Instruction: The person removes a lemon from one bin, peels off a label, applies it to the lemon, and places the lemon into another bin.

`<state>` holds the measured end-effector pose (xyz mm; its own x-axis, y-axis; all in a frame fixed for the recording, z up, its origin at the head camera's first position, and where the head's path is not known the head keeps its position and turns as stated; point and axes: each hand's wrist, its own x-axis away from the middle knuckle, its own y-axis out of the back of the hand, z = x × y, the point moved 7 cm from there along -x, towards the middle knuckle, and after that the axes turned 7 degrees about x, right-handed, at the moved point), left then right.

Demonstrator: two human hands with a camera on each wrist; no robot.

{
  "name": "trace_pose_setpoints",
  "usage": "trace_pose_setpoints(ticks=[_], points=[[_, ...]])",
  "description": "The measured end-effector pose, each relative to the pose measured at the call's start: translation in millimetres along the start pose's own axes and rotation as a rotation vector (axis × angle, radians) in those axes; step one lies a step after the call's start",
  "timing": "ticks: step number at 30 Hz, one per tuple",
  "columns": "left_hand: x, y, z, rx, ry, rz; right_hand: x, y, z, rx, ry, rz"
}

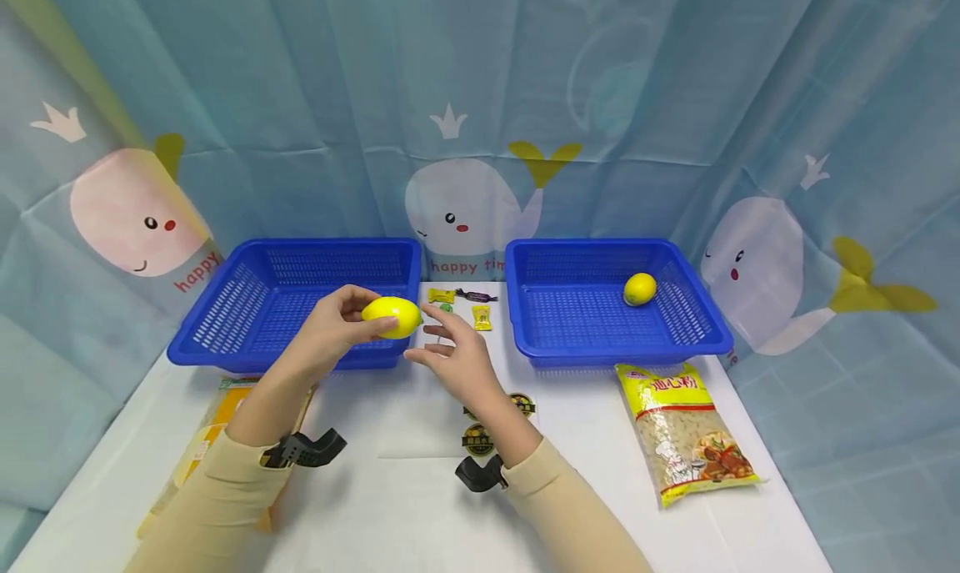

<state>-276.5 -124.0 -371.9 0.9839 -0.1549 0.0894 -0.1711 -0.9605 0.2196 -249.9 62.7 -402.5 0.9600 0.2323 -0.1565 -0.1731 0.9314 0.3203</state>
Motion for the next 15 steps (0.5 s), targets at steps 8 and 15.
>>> trace_pose_setpoints(ticks=[8, 15], points=[[16.2, -26.7, -0.7, -0.077, -0.046, -0.042, 12, 11, -4, -0.038, 0.041, -0.056], [24.6, -53.1, 5.0, -0.074, -0.074, -0.018, 26, 24, -11, -0.065, 0.05, -0.082]])
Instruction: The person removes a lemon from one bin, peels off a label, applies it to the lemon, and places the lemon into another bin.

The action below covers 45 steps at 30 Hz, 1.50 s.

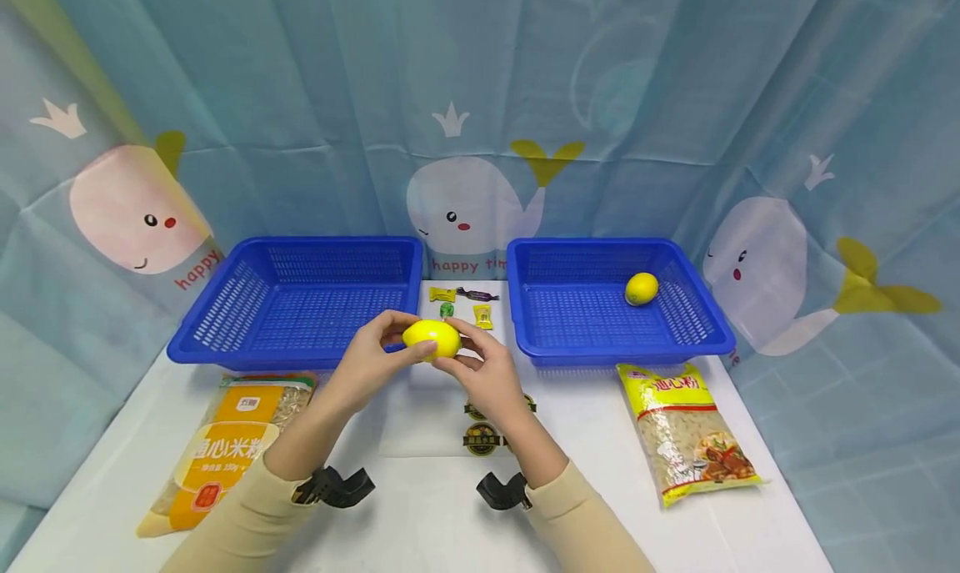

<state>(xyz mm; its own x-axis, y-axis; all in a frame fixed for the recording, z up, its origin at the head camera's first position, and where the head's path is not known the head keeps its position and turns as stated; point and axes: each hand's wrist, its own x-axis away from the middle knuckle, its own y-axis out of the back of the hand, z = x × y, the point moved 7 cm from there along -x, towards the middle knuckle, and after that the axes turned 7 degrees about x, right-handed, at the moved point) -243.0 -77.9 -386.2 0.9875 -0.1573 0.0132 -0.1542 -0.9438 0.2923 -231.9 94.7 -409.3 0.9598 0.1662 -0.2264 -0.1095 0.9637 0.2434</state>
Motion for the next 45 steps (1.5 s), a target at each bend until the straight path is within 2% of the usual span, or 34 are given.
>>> trace_pose_setpoints(ticks=[7, 13, 19, 25, 34, 40, 45], points=[[4.3, -12.3, 1.8, 0.008, -0.044, 0.047, 11, 15, -7, 0.043, -0.012, 0.005], [8.9, -26.8, 12.9, 0.006, -0.07, 0.035, 22, 23, -9, 0.217, -0.006, 0.003], [6.3, -45.6, 37.2, 0.021, -0.045, -0.015, 27, 18, -16, 0.417, 0.025, -0.021], [-9.6, -65.6, 66.0, -0.017, 0.016, -0.045, 20, 11, -49, 0.549, -0.032, -0.054], [-30.7, -68.0, 82.2, -0.01, 0.009, -0.103, -2, 16, -74, 0.598, -0.083, -0.025], [-35.3, -71.2, 87.8, -0.057, 0.025, -0.07, -6, 20, -86, 0.521, -0.166, 0.009], [-36.4, -74.7, 88.9, -0.114, 0.036, -0.022, -6, 23, -96, 0.491, -0.222, 0.005]])
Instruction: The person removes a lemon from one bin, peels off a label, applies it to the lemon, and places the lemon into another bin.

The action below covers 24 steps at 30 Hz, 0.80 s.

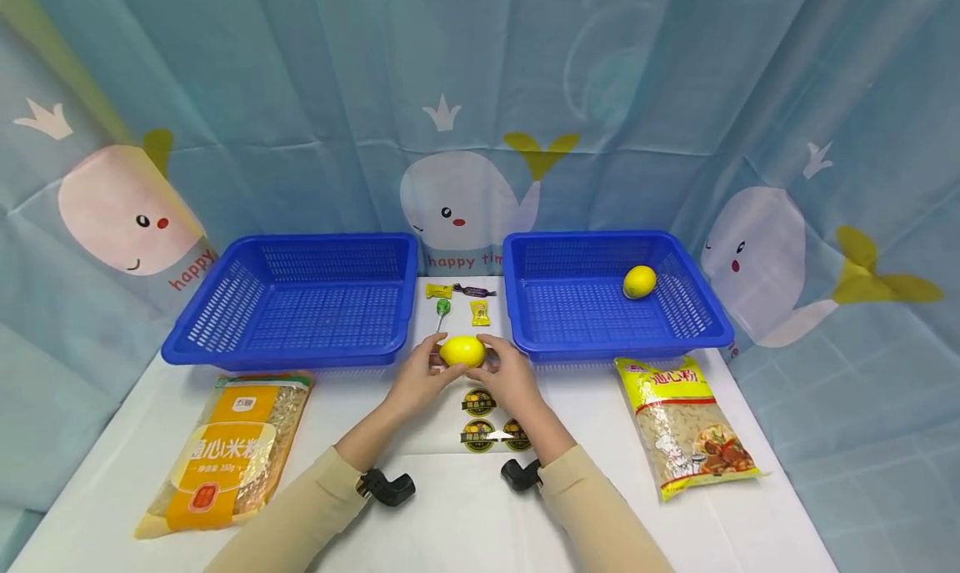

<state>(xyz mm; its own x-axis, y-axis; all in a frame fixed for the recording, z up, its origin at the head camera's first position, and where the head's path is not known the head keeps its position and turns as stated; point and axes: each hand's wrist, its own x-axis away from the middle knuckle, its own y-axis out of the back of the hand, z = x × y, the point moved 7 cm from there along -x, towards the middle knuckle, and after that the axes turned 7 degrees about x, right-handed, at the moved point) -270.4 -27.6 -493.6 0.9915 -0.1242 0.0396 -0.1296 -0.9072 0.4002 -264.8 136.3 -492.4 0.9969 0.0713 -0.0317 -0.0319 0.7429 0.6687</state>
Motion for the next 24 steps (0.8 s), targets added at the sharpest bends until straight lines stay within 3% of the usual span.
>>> trace_pose_setpoints(ticks=[12, 19, 24], points=[[4.9, 2.7, -0.3, -0.058, 0.011, 0.01, 3, 2, -2, -0.013, -0.022, 0.037], [4.2, 4.0, 2.6, -0.043, 0.045, 0.018, 1, 0, -3, -0.01, -0.02, 0.053], [11.2, 8.7, 2.4, -0.029, 0.032, 0.022, 6, 3, -3, -0.045, -0.014, 0.047]])
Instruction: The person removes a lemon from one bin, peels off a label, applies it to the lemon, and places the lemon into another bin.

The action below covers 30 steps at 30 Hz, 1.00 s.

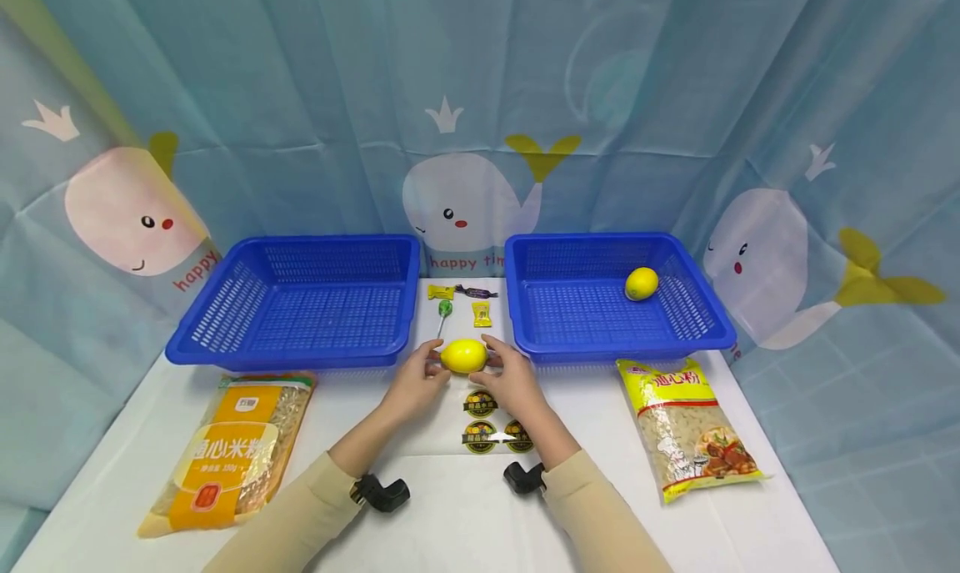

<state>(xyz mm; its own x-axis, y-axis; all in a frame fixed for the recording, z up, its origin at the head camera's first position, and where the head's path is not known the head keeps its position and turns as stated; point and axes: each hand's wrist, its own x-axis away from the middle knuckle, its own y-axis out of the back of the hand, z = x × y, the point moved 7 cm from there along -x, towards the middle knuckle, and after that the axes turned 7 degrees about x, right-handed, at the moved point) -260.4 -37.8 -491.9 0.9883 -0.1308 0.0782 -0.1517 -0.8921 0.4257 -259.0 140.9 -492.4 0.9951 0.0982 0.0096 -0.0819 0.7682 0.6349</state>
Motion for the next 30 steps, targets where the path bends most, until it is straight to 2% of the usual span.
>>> trace_pose_setpoints(ticks=[4, 8, 12, 16, 20, 27, 30], points=[[14.1, 9.7, -1.1, 0.006, -0.044, -0.02, 10, 8, 0, 0.062, -0.001, 0.01], [27.4, 17.6, -5.6, -0.003, -0.106, -0.034, 22, 19, -1, 0.226, 0.014, 0.028], [38.1, 20.4, -9.7, -0.047, -0.137, -0.033, 29, 21, -3, 0.385, 0.07, 0.095], [46.5, 17.4, -14.9, -0.083, -0.196, -0.03, 31, 17, -7, 0.421, 0.084, 0.14], [53.5, 11.1, -24.2, -0.125, -0.277, -0.005, 30, 16, -10, 0.38, 0.066, 0.175], [57.8, -3.9, -39.5, -0.271, -0.36, 0.043, 32, 12, -4, 0.062, 0.132, 0.353], [58.1, -11.1, -41.6, -0.332, -0.38, 0.053, 31, 12, -3, 0.004, 0.142, 0.381]])
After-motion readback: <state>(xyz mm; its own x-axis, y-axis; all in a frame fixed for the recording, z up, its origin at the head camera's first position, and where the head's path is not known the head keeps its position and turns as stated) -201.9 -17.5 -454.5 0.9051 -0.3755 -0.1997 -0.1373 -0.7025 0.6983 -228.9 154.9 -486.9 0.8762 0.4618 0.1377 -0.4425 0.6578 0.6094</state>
